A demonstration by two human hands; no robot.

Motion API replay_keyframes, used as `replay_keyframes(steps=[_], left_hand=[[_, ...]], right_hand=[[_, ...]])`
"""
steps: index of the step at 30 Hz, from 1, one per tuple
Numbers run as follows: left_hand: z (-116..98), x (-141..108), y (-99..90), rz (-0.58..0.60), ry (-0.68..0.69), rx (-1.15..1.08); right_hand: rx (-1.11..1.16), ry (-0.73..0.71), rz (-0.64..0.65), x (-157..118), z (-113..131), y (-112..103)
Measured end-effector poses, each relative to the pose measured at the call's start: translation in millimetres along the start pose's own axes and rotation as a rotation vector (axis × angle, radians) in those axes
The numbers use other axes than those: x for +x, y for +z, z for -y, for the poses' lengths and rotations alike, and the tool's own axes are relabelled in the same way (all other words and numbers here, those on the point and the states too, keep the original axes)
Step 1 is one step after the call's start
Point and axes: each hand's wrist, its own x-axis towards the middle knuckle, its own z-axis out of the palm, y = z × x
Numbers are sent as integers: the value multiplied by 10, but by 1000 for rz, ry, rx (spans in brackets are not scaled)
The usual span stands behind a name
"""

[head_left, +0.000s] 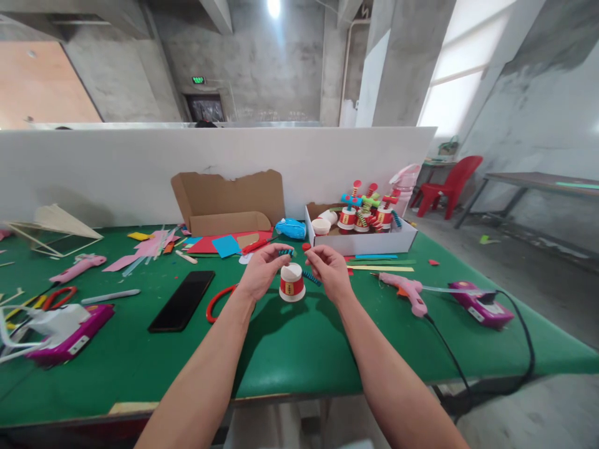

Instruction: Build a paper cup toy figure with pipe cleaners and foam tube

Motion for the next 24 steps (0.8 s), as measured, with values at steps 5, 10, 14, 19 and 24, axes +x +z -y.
replay_keyframes(steps=[5, 10, 14, 19, 24], left_hand=[[11, -3, -2, 37, -22, -143], [34, -10, -5, 83, -39, -151], [39, -18, 25, 105, -66, -143], [54, -24, 61, 121, -101, -156], [51, -40, 86, 148, -126, -189]], right_hand=[[-74, -106, 10, -24, 10, 31], [-90, -120, 24, -40, -9, 63], [-150, -139, 23, -44, -26, 65], [-195, -167, 31, -31, -52, 45], [-181, -156, 61, -30, -59, 29]])
